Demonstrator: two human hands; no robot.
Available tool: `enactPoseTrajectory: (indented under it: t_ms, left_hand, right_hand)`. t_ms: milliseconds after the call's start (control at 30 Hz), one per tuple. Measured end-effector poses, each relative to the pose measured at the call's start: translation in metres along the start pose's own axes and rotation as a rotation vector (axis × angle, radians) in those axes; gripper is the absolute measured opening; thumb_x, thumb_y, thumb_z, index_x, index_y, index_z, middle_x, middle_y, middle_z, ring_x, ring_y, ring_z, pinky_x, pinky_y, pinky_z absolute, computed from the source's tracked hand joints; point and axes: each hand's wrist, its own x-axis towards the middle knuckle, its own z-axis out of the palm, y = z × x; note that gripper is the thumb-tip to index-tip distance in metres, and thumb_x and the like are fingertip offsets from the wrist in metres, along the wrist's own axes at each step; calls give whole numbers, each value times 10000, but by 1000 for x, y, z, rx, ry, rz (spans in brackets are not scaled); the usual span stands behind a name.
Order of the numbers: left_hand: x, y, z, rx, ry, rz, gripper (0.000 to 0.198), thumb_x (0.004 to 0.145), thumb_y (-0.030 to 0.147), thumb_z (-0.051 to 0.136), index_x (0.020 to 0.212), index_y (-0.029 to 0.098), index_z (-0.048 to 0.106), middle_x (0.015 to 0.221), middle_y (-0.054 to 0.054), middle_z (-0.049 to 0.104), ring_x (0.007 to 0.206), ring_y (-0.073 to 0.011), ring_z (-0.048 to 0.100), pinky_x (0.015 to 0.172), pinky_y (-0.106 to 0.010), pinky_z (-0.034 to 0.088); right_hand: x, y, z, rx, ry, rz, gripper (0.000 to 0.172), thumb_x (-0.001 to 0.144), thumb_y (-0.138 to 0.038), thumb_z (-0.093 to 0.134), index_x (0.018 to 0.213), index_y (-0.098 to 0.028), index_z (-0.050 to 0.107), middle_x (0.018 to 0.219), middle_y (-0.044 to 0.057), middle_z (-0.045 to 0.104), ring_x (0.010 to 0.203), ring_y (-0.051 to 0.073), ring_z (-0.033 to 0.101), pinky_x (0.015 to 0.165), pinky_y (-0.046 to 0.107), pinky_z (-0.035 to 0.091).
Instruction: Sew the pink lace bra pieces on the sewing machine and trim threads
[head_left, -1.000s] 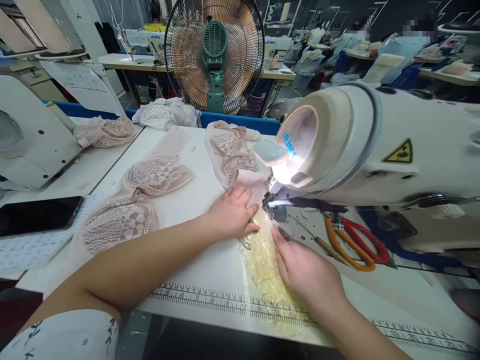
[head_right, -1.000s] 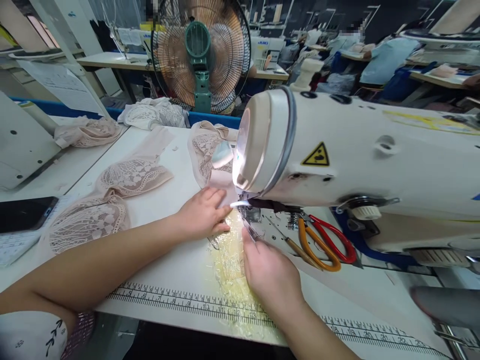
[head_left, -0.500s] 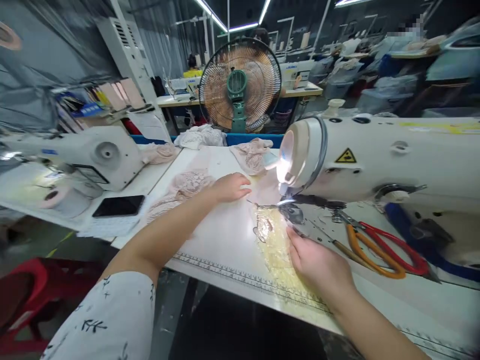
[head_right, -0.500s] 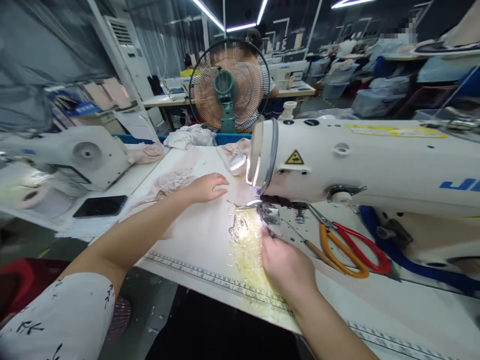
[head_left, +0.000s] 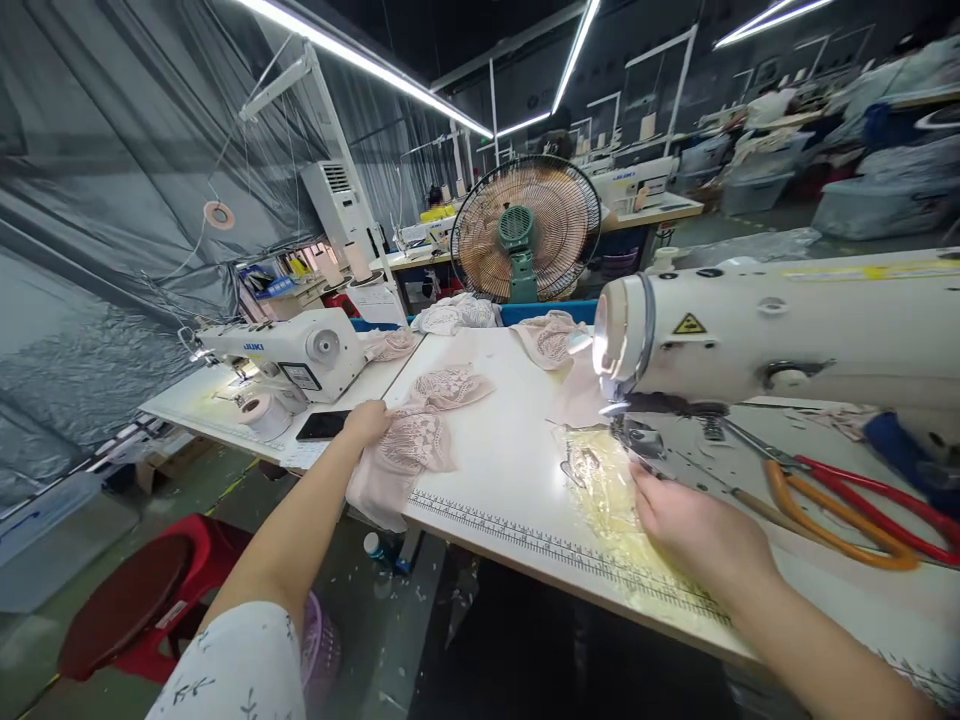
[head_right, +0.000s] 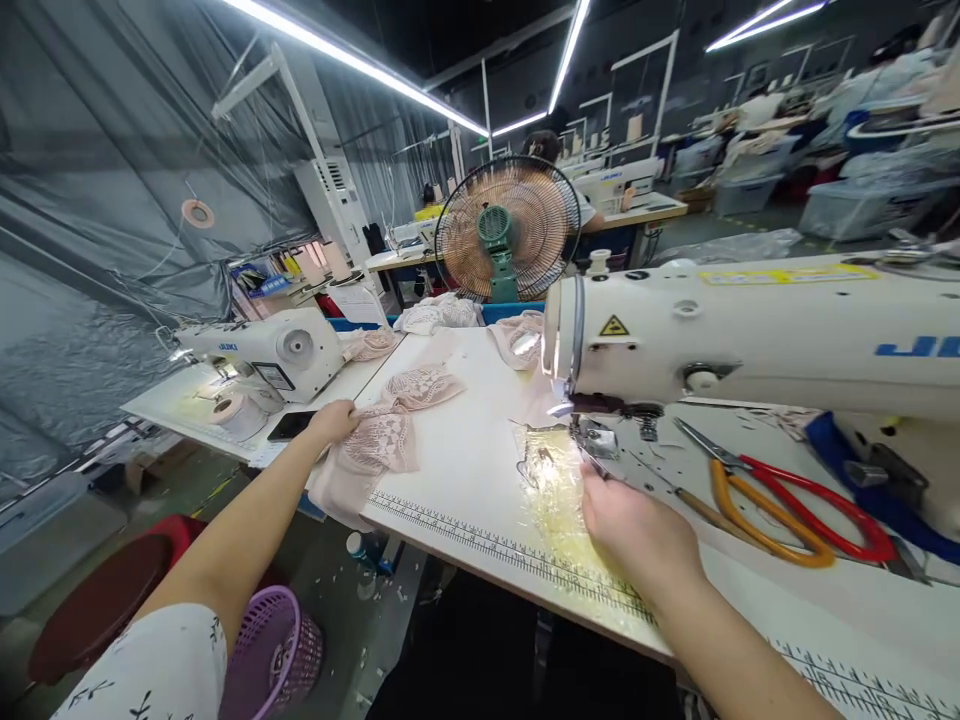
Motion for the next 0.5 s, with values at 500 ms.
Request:
enactPoseTrajectory:
  t_ms: [500]
  left_hand:
    - [-99,115,23,-1452,-316,-13,396,736,380,598,1053,143,608,1073,-129,679,1019,-270,632,918,-426,497]
  right_hand:
    - [-100,-77,2,1142,-112,-70,512,861,-589,424,1179,-214,565,987,97,647,762,179,593,651,297,517]
